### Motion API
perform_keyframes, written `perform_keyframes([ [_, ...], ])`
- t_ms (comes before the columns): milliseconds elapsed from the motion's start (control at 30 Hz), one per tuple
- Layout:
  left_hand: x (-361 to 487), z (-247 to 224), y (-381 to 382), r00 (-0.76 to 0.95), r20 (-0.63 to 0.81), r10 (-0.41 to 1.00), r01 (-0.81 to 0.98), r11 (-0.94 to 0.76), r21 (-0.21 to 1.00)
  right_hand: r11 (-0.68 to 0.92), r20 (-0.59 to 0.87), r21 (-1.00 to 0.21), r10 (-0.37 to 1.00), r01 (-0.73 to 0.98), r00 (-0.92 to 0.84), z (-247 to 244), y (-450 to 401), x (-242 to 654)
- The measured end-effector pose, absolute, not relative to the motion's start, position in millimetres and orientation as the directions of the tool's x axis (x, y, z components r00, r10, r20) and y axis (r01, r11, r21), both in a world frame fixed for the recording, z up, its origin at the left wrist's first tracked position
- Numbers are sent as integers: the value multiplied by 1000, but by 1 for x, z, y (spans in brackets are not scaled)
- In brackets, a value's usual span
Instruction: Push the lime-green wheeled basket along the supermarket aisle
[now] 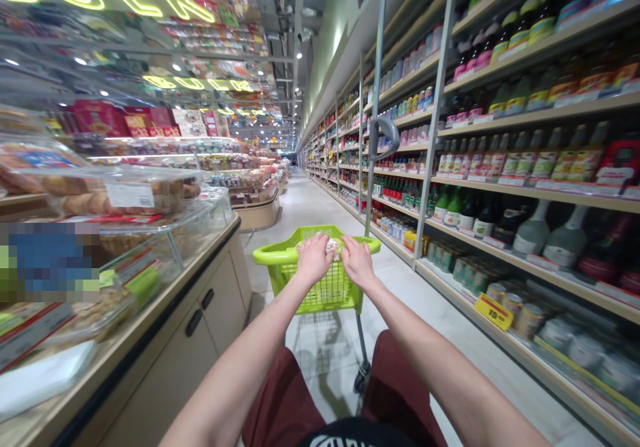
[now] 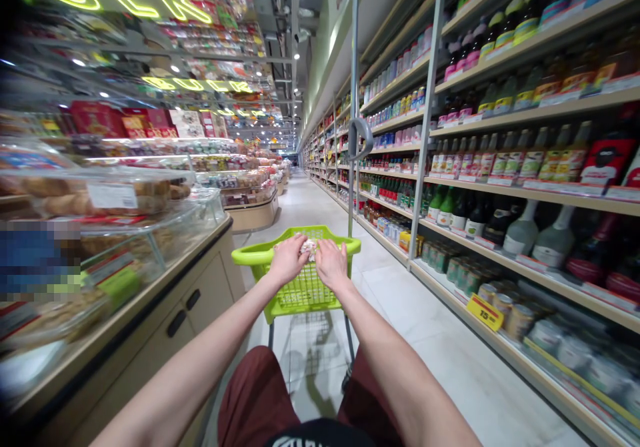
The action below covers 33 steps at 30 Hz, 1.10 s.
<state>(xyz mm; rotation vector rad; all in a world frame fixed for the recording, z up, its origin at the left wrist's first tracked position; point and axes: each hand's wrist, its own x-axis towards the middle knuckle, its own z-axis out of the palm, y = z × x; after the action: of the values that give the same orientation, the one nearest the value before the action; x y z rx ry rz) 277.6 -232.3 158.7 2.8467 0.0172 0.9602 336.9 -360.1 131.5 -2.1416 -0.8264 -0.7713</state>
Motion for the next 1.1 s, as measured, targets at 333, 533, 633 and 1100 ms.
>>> perform_keyframes([
  [333,261,154,-167,758,627,181,63,-977,205,-622,751,-222,382,751,539,108,-357,337],
  [533,286,153,-235,777,626,-67,-177,-978,114,-581,770,-224,386,783,507,104,-355,338],
  [633,287,151,-238,776,617,-130,-228,-970,83,-559,767,-198,423,805,483,104,-361,341],
  [1100,276,152,-186,741,670,38,-125,-973,193,-560,783,-221,385,798,488,100,-358,337],
])
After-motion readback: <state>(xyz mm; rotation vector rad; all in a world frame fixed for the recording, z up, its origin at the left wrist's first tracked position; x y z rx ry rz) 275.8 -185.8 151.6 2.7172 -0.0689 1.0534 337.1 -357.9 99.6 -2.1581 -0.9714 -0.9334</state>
